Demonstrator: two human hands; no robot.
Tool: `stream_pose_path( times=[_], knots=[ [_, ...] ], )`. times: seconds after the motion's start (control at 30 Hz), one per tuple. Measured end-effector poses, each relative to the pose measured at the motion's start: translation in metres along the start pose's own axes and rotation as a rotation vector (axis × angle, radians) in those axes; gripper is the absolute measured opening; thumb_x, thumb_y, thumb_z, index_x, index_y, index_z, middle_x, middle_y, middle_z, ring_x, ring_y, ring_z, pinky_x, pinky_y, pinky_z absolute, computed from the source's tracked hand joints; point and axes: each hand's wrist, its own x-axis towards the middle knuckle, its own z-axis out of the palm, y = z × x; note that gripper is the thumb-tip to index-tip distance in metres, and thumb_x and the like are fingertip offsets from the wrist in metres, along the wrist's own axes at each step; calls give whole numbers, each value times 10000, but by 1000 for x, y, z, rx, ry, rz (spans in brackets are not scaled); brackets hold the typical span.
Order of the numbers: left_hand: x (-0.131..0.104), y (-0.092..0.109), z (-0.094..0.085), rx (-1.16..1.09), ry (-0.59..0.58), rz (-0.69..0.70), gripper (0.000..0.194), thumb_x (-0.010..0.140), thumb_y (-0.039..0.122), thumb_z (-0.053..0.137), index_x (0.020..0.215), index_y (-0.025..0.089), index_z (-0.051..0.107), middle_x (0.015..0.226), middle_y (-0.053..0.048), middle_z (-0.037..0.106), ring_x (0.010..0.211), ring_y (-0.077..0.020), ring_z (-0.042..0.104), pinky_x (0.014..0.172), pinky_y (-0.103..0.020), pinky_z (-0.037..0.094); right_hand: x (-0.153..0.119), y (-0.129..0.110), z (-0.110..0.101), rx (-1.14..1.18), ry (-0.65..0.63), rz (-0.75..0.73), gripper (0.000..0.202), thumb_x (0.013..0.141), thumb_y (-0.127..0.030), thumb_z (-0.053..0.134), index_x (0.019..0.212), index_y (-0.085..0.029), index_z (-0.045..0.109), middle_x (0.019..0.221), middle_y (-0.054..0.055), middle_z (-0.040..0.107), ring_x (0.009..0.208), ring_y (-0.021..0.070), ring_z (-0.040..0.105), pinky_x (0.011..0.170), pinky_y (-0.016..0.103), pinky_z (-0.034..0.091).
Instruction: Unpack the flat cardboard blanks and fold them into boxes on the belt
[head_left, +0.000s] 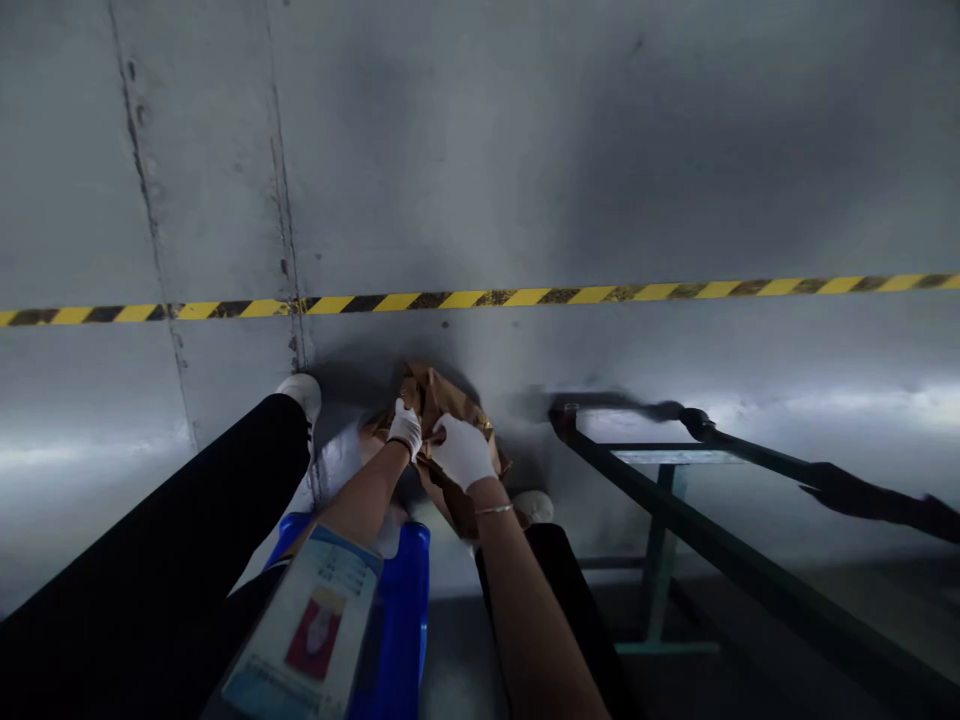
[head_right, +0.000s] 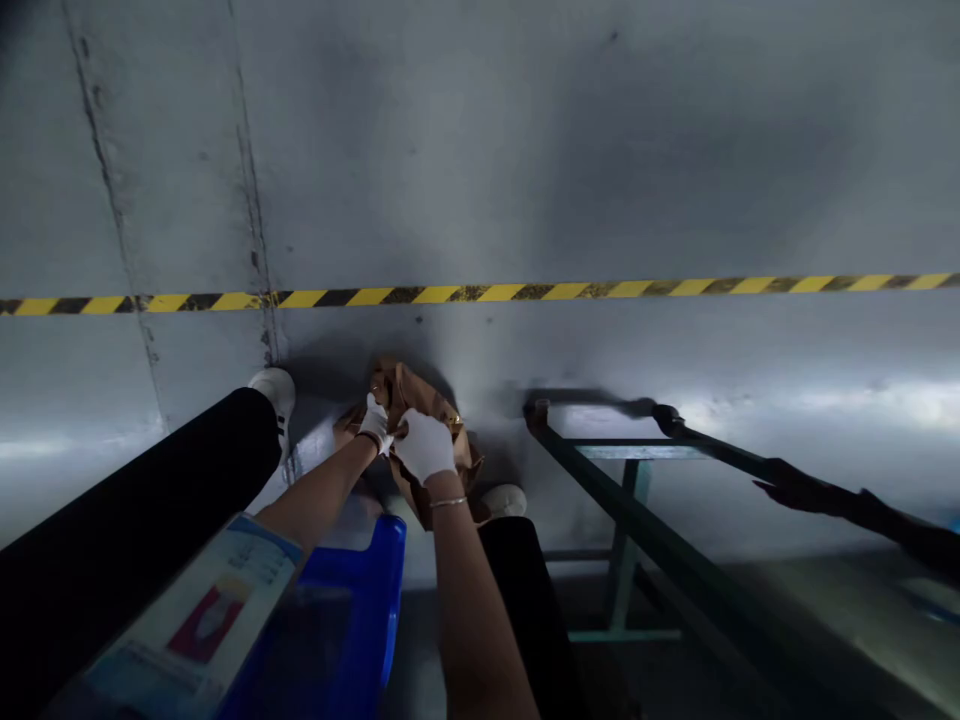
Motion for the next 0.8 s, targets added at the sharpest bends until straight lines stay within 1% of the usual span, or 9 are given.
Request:
stream_pose_path(
  times=[0.13, 0.3, 0.37, 0.4, 0.47, 0.53, 0.6, 0.7, 0.8],
  knots=[
    [-19, 0, -3, 57, -10, 62, 343, 848, 285, 637, 1151, 124, 628, 1266, -139, 573, 1282, -301, 433, 1117, -586, 233, -15, 19, 47, -132, -52, 61, 210, 783, -174, 583, 979, -167, 659, 982, 124, 697, 1007, 274, 627, 830, 328, 456],
    [-90, -11, -10, 64, 60, 259, 300, 740, 192, 663, 1039, 204, 691, 1214, -94, 611, 1237, -280, 457, 1130, -479, 247, 3, 42, 70, -188, -101, 102, 308, 809, -123, 553, 1101, -141, 651, 1047, 153, 682, 1041, 267, 623, 859, 330, 460],
    [-112, -15, -23, 68, 113, 228, 234, 815, 261, 583, 1003, 182, 698, 1121, -118, 629, 1135, -279, 518, 1053, -453, 339, 11, 43, 77, -191, -107, 127, 301, 851, -139, 538, 1133, -136, 642, 1045, 157, 679, 1031, 260, 629, 872, 353, 467],
    [-116, -16, -33, 70, 154, 185, 285, 865, 304, 518, 1050, 166, 684, 1112, -141, 617, 1116, -290, 521, 1017, -458, 360, 15, 43, 80, -192, -108, 142, 283, 875, -160, 532, 1135, -134, 640, 1040, 151, 679, 1028, 256, 630, 878, 367, 471],
    [-105, -12, -59, 77, 265, 107, 467, 908, 411, 446, 1286, 158, 555, 1271, -185, 518, 1228, -343, 428, 1026, -502, 323, 24, 40, 85, -194, -108, 172, 250, 912, -222, 532, 1118, -132, 642, 1038, 130, 676, 1023, 245, 629, 881, 391, 481],
    [-77, -5, -85, 97, 339, 104, 702, 846, 517, 537, 1453, 220, 348, 1479, -164, 307, 1376, -388, 212, 1098, -542, 196, 32, 38, 89, -202, -109, 202, 255, 924, -284, 547, 1101, -127, 641, 1046, 118, 670, 1020, 238, 625, 876, 401, 491],
    [-47, 4, -100, 134, 209, 162, 786, 783, 530, 618, 1457, 248, 329, 1489, -143, 300, 1366, -389, 229, 1100, -542, 189, 37, 36, 94, -215, -109, 235, 286, 932, -329, 553, 1100, -111, 632, 1053, 121, 660, 1011, 235, 622, 871, 406, 496],
    [-21, 12, -97, 141, 74, 167, 767, 768, 526, 639, 1426, 230, 379, 1353, -147, 459, 1239, -363, 401, 1060, -543, 260, 42, 33, 101, -218, -113, 261, 337, 933, -378, 553, 1106, -96, 620, 1065, 125, 646, 1005, 233, 617, 874, 407, 495],
    [-23, 15, -80, 140, 57, 131, 759, 804, 521, 614, 1442, 216, 338, 1369, -143, 433, 1257, -354, 379, 1076, -578, 234, 44, 29, 103, -197, -107, 246, 374, 918, -392, 560, 1119, -83, 617, 1087, 154, 638, 1028, 250, 606, 886, 414, 482]
  ],
)
